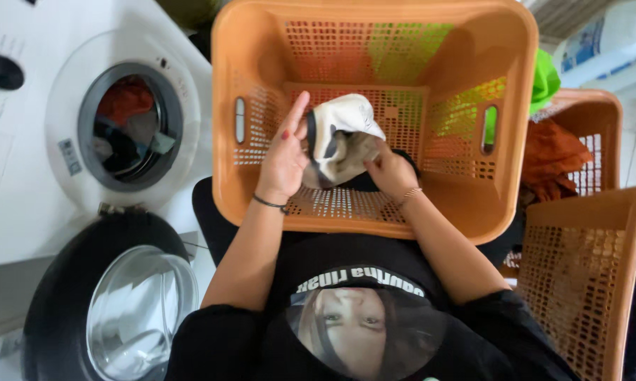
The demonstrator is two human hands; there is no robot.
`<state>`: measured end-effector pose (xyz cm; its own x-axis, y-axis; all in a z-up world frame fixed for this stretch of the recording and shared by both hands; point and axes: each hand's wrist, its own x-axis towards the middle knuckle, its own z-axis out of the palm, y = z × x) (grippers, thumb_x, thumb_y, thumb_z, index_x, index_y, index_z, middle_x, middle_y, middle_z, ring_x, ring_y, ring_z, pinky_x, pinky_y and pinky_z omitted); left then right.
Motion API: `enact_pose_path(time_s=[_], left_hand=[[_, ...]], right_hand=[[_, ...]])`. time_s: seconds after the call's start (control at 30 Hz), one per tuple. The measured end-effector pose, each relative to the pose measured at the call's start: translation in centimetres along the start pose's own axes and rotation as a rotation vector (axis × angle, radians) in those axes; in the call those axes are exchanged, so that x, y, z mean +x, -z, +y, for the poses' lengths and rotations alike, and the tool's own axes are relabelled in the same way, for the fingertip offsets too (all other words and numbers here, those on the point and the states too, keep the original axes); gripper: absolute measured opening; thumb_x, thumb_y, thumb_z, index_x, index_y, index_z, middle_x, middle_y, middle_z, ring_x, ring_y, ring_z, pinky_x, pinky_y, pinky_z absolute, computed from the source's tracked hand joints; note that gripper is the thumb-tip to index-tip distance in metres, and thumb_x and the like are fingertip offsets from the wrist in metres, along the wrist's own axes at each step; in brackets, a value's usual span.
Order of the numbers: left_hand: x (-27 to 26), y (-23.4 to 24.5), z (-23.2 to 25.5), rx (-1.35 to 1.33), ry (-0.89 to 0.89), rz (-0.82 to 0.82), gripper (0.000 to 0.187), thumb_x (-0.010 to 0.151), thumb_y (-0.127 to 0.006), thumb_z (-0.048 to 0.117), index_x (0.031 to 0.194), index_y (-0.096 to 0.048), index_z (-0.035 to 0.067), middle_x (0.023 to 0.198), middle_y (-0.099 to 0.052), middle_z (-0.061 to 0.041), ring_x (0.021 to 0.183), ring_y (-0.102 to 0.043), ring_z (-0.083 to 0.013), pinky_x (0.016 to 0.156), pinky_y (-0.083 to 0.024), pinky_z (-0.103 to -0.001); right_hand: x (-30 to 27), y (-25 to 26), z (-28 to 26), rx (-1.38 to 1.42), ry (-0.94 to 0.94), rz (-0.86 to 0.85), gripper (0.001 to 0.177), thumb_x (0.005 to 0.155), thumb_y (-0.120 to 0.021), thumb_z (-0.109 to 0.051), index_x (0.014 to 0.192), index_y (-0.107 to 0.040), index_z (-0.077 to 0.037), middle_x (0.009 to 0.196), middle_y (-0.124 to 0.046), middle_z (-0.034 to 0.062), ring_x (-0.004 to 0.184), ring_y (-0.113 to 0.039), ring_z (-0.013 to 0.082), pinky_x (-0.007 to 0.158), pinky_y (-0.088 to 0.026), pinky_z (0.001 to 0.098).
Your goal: The person picks up clothing items from a basket, shakes them out, and folds them by hand inside the basket.
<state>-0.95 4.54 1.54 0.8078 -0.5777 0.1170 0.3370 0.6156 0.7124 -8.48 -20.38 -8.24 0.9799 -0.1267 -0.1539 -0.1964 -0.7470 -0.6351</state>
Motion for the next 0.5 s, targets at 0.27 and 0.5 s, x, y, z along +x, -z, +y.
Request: enact_pose_path(time_s=[0.27, 0.5], left_hand=[[0.1, 1.6, -10.5, 0.104, 0.021, -0.092, 0.070, 0.106, -0.063, 0.023, 0.165, -0.031, 0.001, 0.144, -0.053, -0.004, 0.130, -0.051, -0.0128, 0.113, -0.041, -0.031], [0.4, 4.4, -13.8, 0.742, -0.059, -0.057, 0.080, 0.099, -0.069, 0.038, 0.165, -0.032, 0.012, 0.162, -0.046, -0.013, 0.148, -0.044, -0.0248, 0.120, -0.035, -0.035]], right_hand=[[0.0, -1.3, -0.7, 0.444, 0.606, -0.034, 0.055, 0.088, -0.076, -0.009, 0.137, -0.052, -0.001, 0.133, -0.057, 0.0143, 0.124, -0.055, 0.0259, 0.106, -0.043, 0.0373], [2.2, -4.1, 8.4, 0.751, 0.130, -0.196, 0.021, 0.105, -0.065, -0.014, 0.123, -0.066, -0.002, 0.115, -0.070, 0.0003, 0.102, -0.063, 0.0091, 0.090, -0.051, 0.0243]])
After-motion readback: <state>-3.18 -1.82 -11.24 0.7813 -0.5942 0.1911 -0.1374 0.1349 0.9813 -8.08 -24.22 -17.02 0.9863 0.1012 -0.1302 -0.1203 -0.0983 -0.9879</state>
